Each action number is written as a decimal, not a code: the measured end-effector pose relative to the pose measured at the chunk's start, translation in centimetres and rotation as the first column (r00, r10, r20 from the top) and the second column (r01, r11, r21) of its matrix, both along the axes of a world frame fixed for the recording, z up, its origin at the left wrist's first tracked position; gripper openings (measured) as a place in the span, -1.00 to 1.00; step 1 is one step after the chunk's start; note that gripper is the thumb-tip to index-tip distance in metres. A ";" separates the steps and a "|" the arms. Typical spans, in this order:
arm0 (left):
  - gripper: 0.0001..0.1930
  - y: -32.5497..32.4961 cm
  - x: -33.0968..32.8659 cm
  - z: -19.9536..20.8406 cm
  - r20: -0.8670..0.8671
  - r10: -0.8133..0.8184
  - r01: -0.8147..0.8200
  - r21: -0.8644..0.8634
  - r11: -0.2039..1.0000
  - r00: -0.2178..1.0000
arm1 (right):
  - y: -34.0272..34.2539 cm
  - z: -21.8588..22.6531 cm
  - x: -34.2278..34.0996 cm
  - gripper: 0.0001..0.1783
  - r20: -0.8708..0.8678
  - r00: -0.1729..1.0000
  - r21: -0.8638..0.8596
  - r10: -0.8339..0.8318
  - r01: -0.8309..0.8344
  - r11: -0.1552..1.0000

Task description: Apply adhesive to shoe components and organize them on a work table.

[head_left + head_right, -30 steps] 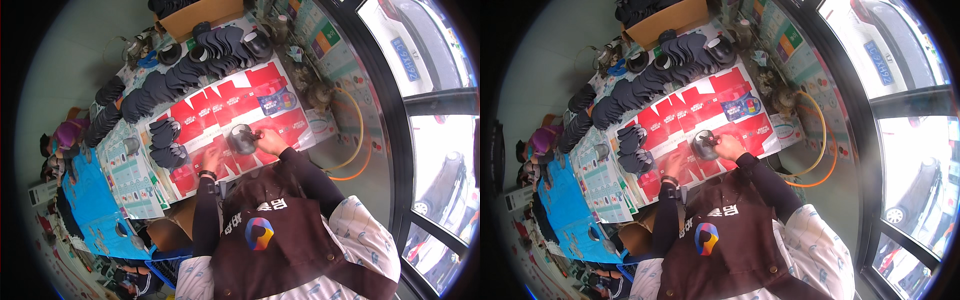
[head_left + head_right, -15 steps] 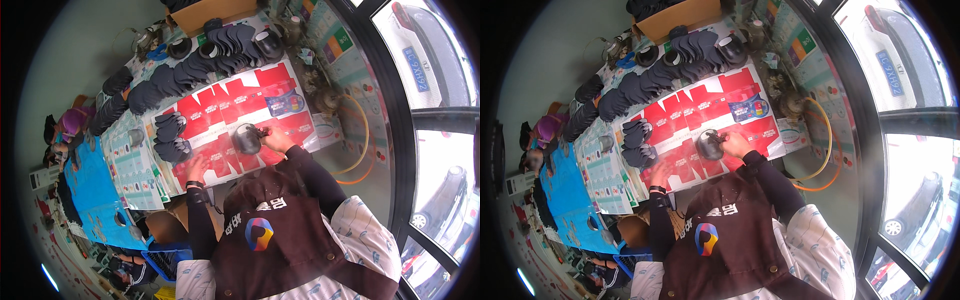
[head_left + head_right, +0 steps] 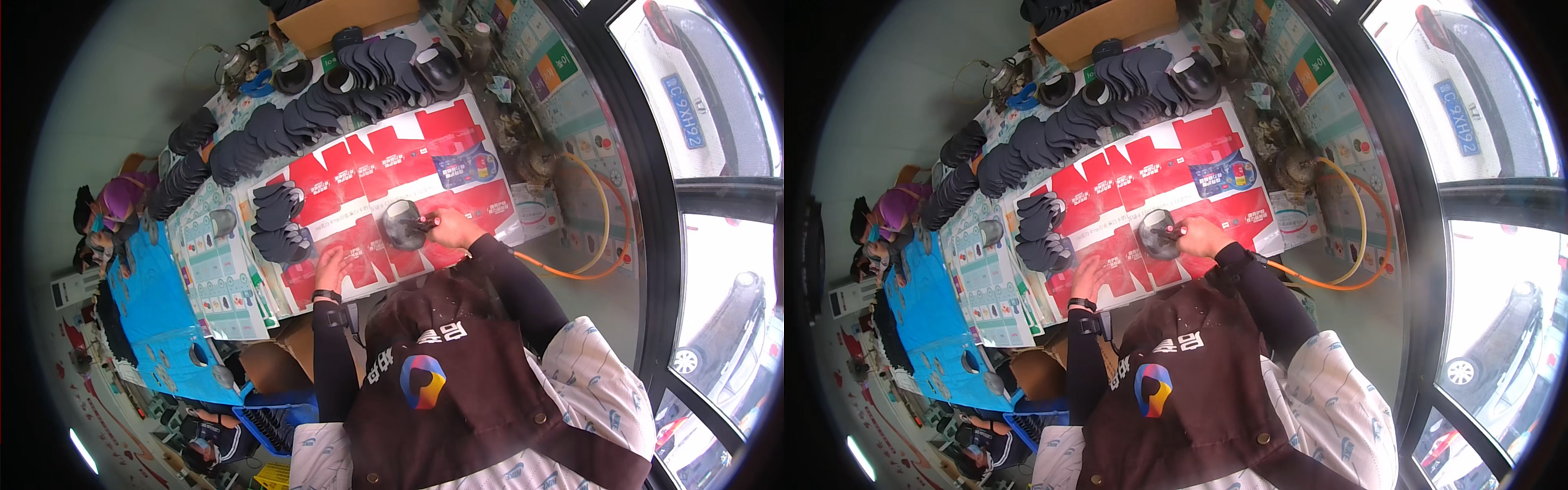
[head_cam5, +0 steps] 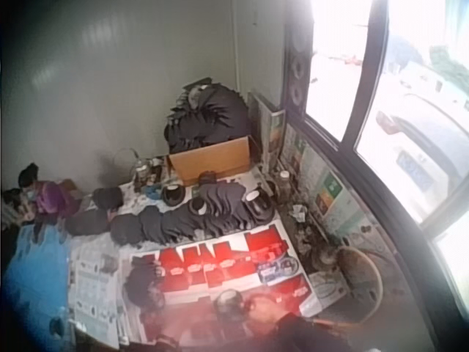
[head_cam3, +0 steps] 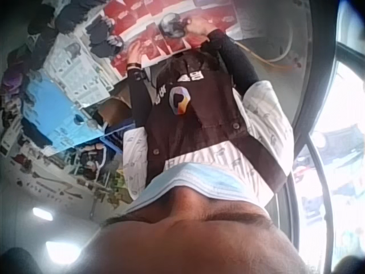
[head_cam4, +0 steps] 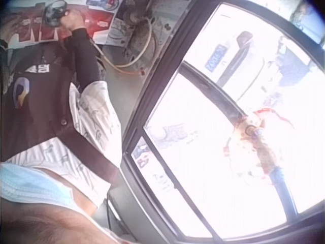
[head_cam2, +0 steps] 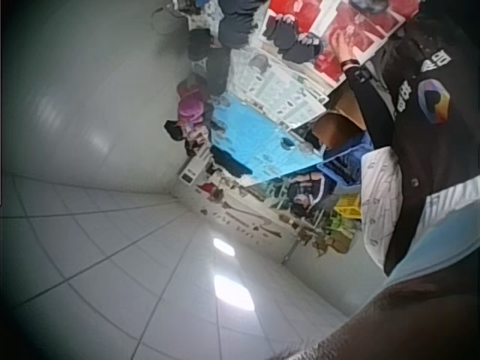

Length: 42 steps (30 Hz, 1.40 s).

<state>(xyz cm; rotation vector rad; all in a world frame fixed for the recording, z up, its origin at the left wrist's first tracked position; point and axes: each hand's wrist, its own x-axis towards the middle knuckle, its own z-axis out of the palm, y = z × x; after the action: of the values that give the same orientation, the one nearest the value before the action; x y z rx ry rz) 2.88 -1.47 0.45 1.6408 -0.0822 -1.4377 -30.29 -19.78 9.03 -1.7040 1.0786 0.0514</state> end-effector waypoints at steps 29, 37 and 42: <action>-0.66 -6.4 -4.4 -3.9 0.258 -0.352 0.333 0.118 0.936 0.900 | 0.6 -0.2 -2.7 -0.68 0.137 0.989 -0.049 -0.056 0.063 0.997; -0.70 -8.1 -6.3 -4.1 0.351 -0.594 0.528 0.272 0.805 0.724 | 0.9 -0.6 -4.1 -0.67 0.061 0.985 -0.066 0.163 -0.159 0.985; -0.72 -8.4 -7.4 -3.9 0.474 -0.654 0.562 0.340 0.754 0.590 | 0.0 0.7 -6.6 -0.64 0.094 0.995 -0.059 -0.045 0.051 0.997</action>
<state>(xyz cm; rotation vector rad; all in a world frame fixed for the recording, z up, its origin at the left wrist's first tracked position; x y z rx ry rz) -4.48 -9.85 -3.47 2.2709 -1.0052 -1.3855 -36.91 -19.82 9.70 -1.7173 1.0605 -0.0916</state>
